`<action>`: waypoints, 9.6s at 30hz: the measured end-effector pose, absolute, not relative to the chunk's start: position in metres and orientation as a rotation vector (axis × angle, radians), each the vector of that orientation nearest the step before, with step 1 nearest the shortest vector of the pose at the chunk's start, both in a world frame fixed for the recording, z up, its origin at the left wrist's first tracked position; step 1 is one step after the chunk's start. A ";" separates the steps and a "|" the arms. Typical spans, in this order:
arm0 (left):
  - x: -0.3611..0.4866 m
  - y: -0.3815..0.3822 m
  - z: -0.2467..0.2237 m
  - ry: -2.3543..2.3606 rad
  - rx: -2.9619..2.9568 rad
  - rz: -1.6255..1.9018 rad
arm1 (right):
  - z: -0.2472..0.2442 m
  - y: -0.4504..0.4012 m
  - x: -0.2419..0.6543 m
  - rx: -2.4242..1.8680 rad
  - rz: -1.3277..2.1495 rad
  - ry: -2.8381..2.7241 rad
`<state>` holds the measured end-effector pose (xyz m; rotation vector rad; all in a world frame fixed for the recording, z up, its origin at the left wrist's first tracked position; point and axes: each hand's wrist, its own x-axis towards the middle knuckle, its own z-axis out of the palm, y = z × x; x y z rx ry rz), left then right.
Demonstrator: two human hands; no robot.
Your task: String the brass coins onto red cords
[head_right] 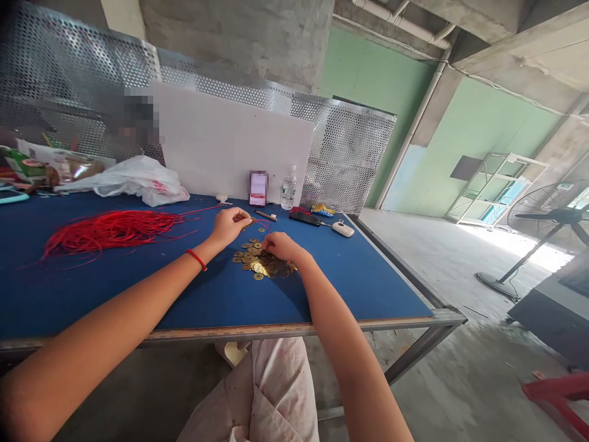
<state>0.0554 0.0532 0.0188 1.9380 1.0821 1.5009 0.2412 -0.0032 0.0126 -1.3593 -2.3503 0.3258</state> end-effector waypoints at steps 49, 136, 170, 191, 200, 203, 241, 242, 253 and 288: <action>0.057 0.053 0.019 1.058 1.926 1.478 | 0.025 -0.007 0.237 -1.193 0.185 -1.778; 0.058 0.047 0.022 1.071 1.958 1.438 | 0.028 -0.015 0.235 -1.203 -0.089 -1.685; 0.064 0.042 0.022 0.884 1.873 1.346 | 0.026 -0.012 0.235 -1.074 0.065 -1.754; 0.067 0.032 0.021 0.658 1.646 1.164 | 0.017 -0.002 0.234 -1.071 0.131 -1.829; 0.064 0.028 0.024 0.658 1.660 1.068 | 0.017 -0.002 0.232 -1.040 0.326 -1.777; 0.063 0.028 0.023 0.647 1.684 1.047 | 0.016 0.000 0.232 -1.004 0.346 -1.764; 0.058 0.036 0.024 0.621 1.431 1.092 | 0.031 0.003 0.257 -0.883 0.669 -1.381; 0.058 0.036 0.024 0.613 1.434 1.088 | 0.030 0.003 0.257 -0.890 0.654 -1.376; 0.060 0.034 0.025 0.544 1.498 1.030 | 0.020 0.005 0.242 -1.077 0.378 -1.609; 0.060 0.030 0.028 0.516 1.455 1.049 | 0.025 0.000 0.243 -1.089 0.614 -1.620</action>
